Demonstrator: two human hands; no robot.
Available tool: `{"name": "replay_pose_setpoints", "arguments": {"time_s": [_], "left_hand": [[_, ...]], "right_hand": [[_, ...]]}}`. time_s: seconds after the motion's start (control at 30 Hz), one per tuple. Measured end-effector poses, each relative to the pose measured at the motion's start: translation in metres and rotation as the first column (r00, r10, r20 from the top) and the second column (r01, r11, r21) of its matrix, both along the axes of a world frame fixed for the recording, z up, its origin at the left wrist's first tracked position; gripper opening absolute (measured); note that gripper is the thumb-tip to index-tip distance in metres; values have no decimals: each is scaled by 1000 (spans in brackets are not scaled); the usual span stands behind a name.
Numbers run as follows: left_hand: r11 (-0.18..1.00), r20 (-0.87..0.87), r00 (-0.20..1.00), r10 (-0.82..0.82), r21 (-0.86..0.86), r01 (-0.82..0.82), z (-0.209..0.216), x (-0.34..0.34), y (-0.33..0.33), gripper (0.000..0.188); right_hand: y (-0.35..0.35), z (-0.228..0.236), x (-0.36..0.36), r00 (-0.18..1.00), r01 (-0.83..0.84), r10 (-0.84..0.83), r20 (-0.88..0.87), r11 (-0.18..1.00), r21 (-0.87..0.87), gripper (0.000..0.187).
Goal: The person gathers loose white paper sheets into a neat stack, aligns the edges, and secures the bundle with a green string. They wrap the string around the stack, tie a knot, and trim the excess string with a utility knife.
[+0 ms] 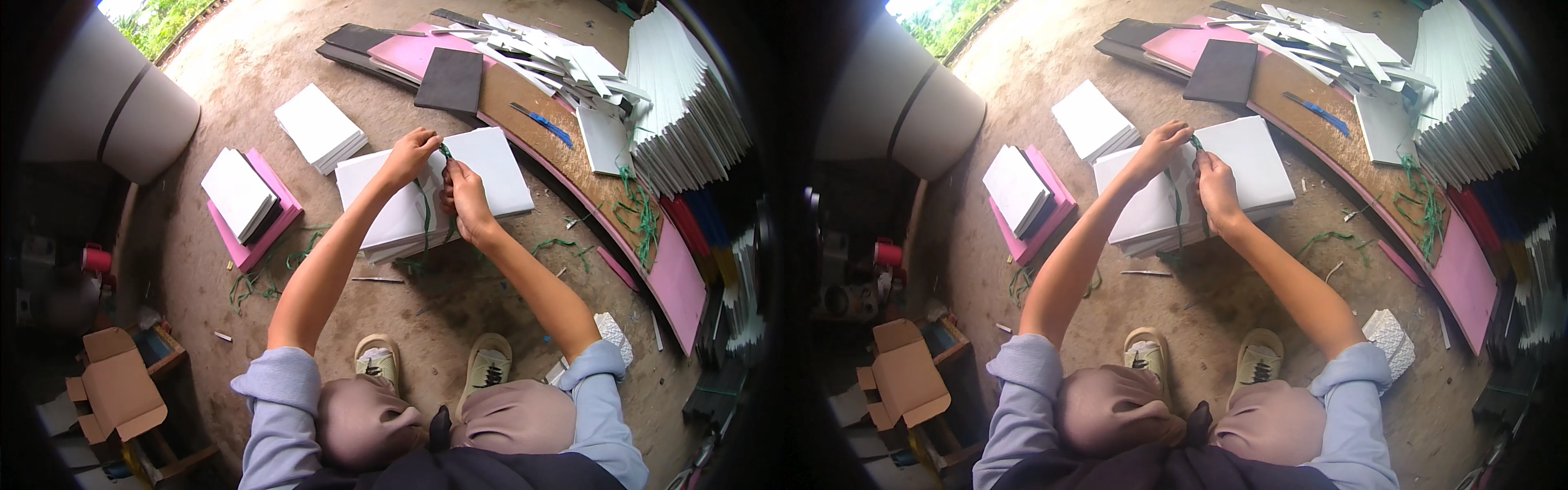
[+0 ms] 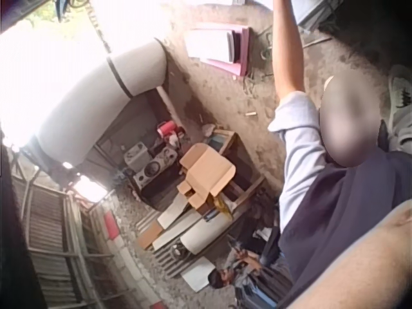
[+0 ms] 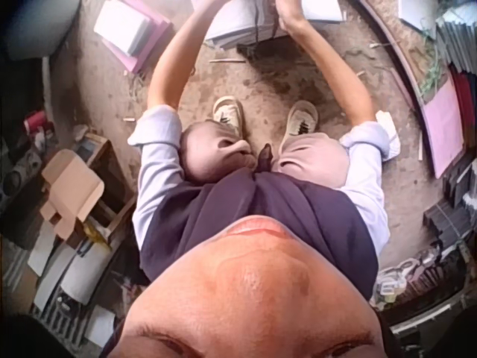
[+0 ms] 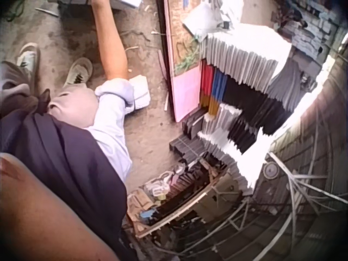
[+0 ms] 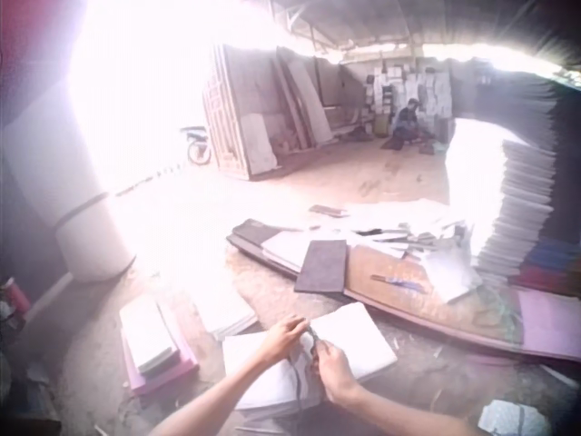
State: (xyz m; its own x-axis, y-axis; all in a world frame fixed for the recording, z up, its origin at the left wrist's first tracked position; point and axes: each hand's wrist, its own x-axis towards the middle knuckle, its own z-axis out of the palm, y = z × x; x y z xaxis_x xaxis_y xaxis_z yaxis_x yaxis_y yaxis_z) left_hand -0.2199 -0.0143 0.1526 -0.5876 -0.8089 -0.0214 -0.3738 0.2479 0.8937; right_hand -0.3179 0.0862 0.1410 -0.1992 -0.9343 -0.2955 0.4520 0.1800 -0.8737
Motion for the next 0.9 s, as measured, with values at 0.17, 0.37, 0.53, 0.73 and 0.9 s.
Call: {"name": "replay_pose_setpoints", "arguments": {"time_s": [0.17,0.37,0.53,0.73,0.9], "left_hand": [[1000,-13,1000,-10,24,11,-3,3,0,35],[919,147,985,94,-393,-29,22,27,19,41],[852,243,920,306,-500,-151,42,60,28,35],[812,81,959,270,-554,-182,12,64,39,21],[765,162,953,257,-637,-99,-7,61,55,13]], "right_hand": [[0,-6,2,995,7,-5,96,1000,-20,23],[6,21,-29,779,-321,249,-575,947,-25,26],[0,60,-56,140,-365,85,-986,930,28,30],[-8,47,-70,-66,-508,-2,-998,861,32,39],[-3,12,-87,-98,-352,115,-989,925,142,33]]}}
